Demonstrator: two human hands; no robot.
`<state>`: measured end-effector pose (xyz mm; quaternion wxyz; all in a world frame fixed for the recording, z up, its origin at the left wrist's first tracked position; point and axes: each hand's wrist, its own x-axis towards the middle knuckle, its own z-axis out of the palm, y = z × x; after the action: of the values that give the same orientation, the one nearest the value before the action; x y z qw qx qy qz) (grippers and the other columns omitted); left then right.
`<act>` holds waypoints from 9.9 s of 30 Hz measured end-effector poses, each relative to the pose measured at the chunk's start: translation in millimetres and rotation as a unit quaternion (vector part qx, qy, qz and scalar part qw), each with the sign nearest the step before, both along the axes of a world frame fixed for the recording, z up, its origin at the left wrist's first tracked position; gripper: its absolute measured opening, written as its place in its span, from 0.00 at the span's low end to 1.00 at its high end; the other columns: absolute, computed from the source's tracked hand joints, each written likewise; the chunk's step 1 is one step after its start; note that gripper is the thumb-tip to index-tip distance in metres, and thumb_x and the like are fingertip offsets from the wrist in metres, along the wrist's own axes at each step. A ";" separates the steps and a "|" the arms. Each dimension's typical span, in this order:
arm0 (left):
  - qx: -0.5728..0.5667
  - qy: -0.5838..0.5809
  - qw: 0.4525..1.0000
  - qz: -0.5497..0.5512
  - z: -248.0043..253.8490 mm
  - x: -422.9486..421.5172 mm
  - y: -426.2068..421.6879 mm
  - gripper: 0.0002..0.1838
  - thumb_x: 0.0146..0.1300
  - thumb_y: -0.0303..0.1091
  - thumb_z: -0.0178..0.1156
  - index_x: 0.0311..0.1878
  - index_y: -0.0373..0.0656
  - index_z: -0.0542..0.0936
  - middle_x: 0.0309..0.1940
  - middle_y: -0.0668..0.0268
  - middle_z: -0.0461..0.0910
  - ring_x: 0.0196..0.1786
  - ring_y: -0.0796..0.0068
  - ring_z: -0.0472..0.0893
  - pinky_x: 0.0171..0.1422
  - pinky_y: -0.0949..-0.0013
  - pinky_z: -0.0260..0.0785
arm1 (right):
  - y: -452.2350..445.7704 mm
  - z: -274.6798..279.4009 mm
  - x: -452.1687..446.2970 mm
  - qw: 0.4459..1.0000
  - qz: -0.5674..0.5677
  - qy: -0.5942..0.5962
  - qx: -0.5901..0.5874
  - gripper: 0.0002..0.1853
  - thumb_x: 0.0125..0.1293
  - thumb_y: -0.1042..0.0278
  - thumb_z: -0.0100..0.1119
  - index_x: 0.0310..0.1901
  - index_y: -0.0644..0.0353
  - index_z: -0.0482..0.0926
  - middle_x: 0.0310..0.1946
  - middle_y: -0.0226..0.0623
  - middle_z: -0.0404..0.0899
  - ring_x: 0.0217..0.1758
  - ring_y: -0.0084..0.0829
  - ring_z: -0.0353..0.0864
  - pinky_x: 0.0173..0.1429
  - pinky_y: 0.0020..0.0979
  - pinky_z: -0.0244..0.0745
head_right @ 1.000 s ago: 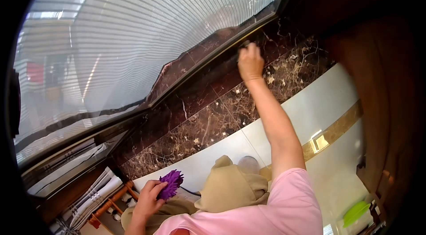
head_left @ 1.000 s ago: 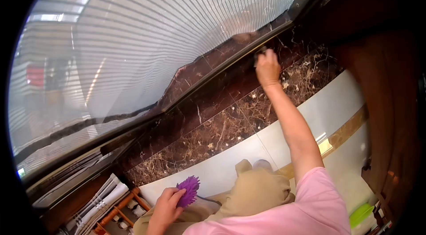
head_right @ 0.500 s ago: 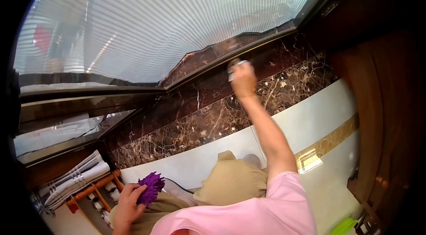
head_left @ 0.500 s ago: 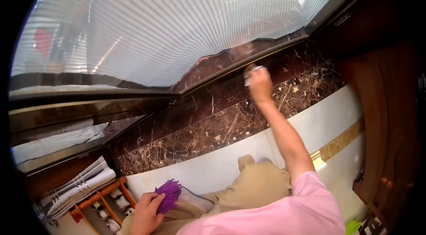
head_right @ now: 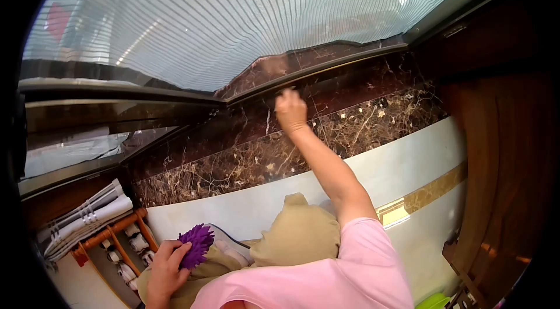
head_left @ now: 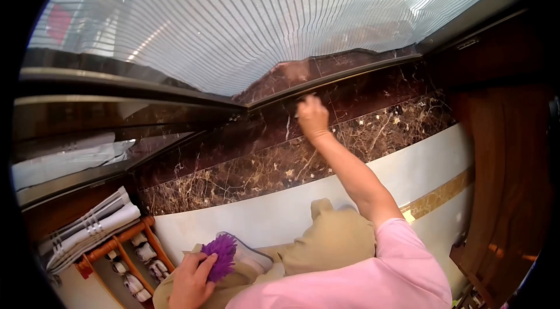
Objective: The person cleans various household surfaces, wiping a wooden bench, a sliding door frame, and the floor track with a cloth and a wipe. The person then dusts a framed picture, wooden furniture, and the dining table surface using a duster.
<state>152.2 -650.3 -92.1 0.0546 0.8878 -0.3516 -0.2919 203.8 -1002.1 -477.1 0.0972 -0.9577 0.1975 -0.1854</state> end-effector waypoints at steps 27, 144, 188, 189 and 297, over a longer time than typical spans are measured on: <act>-0.027 -0.024 0.999 -0.020 8.0 -4.3 3.3 0.28 0.39 0.22 0.67 0.50 0.40 0.81 0.40 0.57 0.77 0.41 0.55 0.78 0.44 0.58 0.73 | 77.4 36.2 29.2 0.966 0.177 -0.017 0.189 0.06 0.58 0.73 0.59 0.37 0.54 0.82 0.39 0.36 0.77 0.44 0.39 0.80 0.41 0.40 0.82; -0.116 -0.022 0.989 -0.084 39.2 -6.9 80.8 0.20 0.54 0.30 0.61 0.51 0.36 0.80 0.41 0.58 0.77 0.37 0.66 0.77 0.40 0.68 0.74 | 178.9 29.9 49.3 0.964 0.173 0.165 0.120 0.13 0.66 0.68 0.51 0.51 0.49 0.77 0.49 0.43 0.75 0.44 0.49 0.82 0.39 0.50 0.80; -0.145 0.063 0.987 0.006 41.9 61.3 115.3 0.20 0.48 0.27 0.65 0.48 0.41 0.79 0.35 0.59 0.73 0.37 0.57 0.77 0.39 0.60 0.73 | 230.9 211.3 64.7 0.442 0.485 0.389 0.647 0.38 0.58 0.60 0.72 0.70 0.57 0.67 0.64 0.43 0.73 0.70 0.35 0.69 0.71 0.36 0.67; -0.182 0.078 0.980 0.014 27.0 72.3 114.8 0.21 0.47 0.27 0.65 0.48 0.41 0.78 0.36 0.57 0.73 0.38 0.55 0.78 0.40 0.58 0.72 | 233.8 228.5 55.7 0.397 0.492 0.393 0.668 0.43 0.57 0.62 0.73 0.72 0.56 0.61 0.66 0.43 0.71 0.71 0.34 0.66 0.72 0.36 0.65; 0.045 -0.273 0.793 0.543 -399.3 222.4 460.4 0.24 0.70 0.35 0.45 0.69 0.44 0.69 0.68 0.54 0.70 0.70 0.52 0.68 0.74 0.57 0.59 | 127.9 264.5 -57.6 0.745 0.135 0.484 0.439 0.23 0.67 0.82 0.52 0.64 0.61 0.68 0.59 0.42 0.75 0.61 0.32 0.74 0.66 0.36 0.70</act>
<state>374.6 -190.0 -491.4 0.0657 0.9769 0.2019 0.0243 146.1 -874.2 -212.5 0.4219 -0.7873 0.1462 0.4251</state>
